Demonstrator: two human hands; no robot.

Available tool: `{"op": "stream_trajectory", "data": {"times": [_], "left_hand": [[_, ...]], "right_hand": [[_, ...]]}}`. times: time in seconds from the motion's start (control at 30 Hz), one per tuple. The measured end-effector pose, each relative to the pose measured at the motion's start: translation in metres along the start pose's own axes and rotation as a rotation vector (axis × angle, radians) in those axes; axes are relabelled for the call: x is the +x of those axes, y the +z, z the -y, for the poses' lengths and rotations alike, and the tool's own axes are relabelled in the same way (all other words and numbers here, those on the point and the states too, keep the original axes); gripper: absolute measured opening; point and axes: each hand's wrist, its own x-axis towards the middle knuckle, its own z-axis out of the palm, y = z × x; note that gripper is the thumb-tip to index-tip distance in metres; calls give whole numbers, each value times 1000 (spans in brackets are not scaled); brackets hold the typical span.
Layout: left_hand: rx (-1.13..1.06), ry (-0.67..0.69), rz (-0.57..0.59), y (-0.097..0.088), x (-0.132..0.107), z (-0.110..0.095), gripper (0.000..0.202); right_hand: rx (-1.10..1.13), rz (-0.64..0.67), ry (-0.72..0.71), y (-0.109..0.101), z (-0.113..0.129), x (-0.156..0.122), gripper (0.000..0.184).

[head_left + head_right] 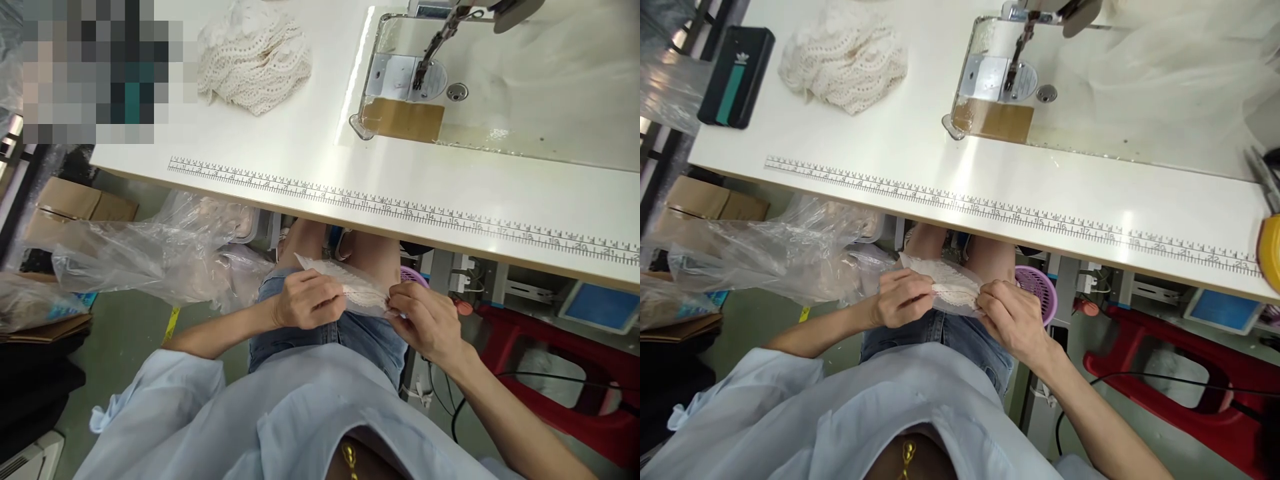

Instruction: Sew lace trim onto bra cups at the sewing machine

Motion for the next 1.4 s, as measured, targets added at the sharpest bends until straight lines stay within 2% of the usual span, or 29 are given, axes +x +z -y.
{"op": "stream_trajectory", "data": {"times": [0.13,0.33,0.4,0.5,0.57,0.6,0.7,0.77,0.8,0.87,0.93,1.0,1.07,1.17,1.3,1.4], "left_hand": [[58,153,-52,1,-4,3,17],[110,167,-92,-1,-6,6,11],[133,170,-30,-3,-9,7,11],[123,130,156,-7,-15,7,16],[42,50,271,-7,-19,7,18],[3,5,291,-7,-19,7,19],[-34,-170,216,-6,-16,5,18],[-129,-371,177,-7,-9,3,14],[-232,-504,200,-7,-5,3,11],[-506,-784,305,-10,2,3,8],[-724,-1019,413,-13,8,5,17],[-814,-1158,459,-15,13,7,26],[-817,-1224,469,-15,15,9,30],[-814,-1277,493,-14,15,9,34],[-817,-1294,498,-12,14,9,35],[-775,-1284,507,-13,14,11,36]], "right_hand": [[25,-89,-39,4,1,2,17],[5,-53,-32,2,3,-1,18],[2,-44,-35,1,3,-3,18],[0,-15,-39,1,3,-6,18],[-5,7,-26,1,3,-8,18],[-4,9,-14,2,3,-8,17],[52,-14,74,2,4,-7,19],[159,-6,204,1,5,-3,18],[236,20,285,0,4,0,16],[414,95,458,-1,1,5,10],[562,173,601,-1,-3,7,13],[664,238,702,1,-6,5,17],[750,267,762,5,-6,0,20],[796,290,774,12,-3,-5,37],[682,331,662,14,1,-2,17],[598,227,659,12,1,2,18]]}}
